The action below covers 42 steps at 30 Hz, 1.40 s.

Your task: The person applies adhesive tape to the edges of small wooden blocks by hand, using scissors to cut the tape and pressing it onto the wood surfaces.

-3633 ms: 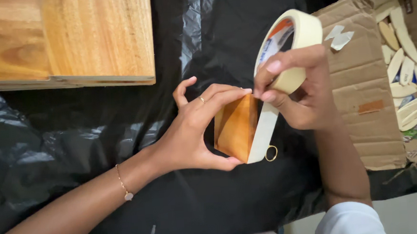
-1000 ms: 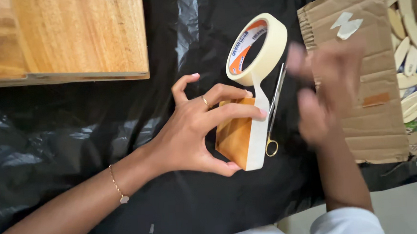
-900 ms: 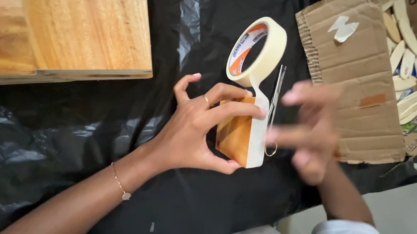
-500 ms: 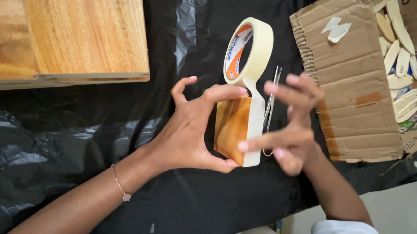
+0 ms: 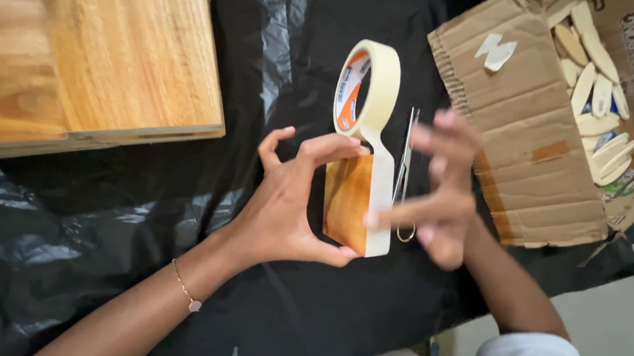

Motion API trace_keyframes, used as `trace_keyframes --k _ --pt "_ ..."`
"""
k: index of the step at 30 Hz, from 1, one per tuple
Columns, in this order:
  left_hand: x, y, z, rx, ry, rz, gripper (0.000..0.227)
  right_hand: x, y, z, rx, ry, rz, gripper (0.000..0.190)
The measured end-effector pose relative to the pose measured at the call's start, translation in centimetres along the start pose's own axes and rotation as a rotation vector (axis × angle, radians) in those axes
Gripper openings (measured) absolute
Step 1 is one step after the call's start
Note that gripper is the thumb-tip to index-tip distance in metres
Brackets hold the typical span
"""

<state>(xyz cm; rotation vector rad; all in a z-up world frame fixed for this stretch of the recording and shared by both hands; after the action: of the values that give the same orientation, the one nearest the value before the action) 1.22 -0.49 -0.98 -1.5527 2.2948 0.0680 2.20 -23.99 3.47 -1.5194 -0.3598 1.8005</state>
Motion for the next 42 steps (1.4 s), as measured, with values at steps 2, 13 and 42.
trace_keyframes --k 2,13,42 --pt "0.0 0.0 0.0 -0.006 0.005 0.005 0.109 0.6 0.3 0.1 0.027 0.004 0.003 0.050" --pt "-0.6 -0.1 -0.8 -0.020 0.057 0.058 0.108 0.9 -0.5 -4.3 0.144 0.118 0.002 0.068" --pt "-1.3 0.2 -0.3 0.686 -0.828 -0.123 0.059 -1.4 -1.0 -2.3 0.393 -1.112 -0.140 0.111"
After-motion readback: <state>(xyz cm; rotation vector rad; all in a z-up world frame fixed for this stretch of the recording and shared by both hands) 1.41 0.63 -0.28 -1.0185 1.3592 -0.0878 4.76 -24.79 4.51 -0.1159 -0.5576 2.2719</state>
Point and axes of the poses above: each hand's wrist, its own y-axis away from the middle knuckle, its own x-axis out of the palm, z = x × y, the point moved 1 cm from there along -y, towards the middle knuckle, and after that the axes turned 12 degrees about -x, right-handed, at the moved point
